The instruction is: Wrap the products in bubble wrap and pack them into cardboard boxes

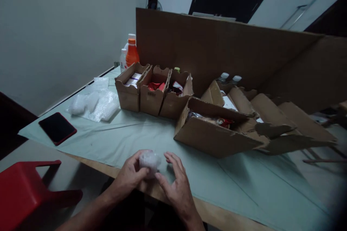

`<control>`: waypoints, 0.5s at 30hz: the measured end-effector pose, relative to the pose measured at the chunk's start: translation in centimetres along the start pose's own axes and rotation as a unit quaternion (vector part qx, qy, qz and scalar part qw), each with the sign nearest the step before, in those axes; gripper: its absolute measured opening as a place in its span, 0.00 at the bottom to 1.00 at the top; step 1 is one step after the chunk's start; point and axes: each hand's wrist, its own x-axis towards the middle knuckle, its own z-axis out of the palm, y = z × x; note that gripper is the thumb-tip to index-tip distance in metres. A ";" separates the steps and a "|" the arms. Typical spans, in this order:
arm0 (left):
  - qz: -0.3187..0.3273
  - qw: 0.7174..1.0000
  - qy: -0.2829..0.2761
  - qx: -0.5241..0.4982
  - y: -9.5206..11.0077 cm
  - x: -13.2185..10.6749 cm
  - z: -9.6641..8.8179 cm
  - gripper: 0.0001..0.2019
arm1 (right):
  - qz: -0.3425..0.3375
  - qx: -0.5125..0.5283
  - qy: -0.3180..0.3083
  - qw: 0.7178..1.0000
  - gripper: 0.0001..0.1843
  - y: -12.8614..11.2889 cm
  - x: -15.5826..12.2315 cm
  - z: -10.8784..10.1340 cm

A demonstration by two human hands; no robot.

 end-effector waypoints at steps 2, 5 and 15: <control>0.037 0.994 -0.025 0.095 0.3 -0.2 0.5 0.29 | 0.000 0.021 -0.029 0.999 0.36 -0.3 0.7 -1.4; 0.078 0.981 -0.074 0.164 0.8 -0.2 1.2 0.33 | -0.013 0.011 -0.058 0.998 0.23 -0.9 1.6 -3.2; 0.254 0.943 0.050 0.207 5.6 8.5 1.1 0.22 | 0.003 -0.026 -0.124 0.992 0.07 -0.6 2.4 -11.3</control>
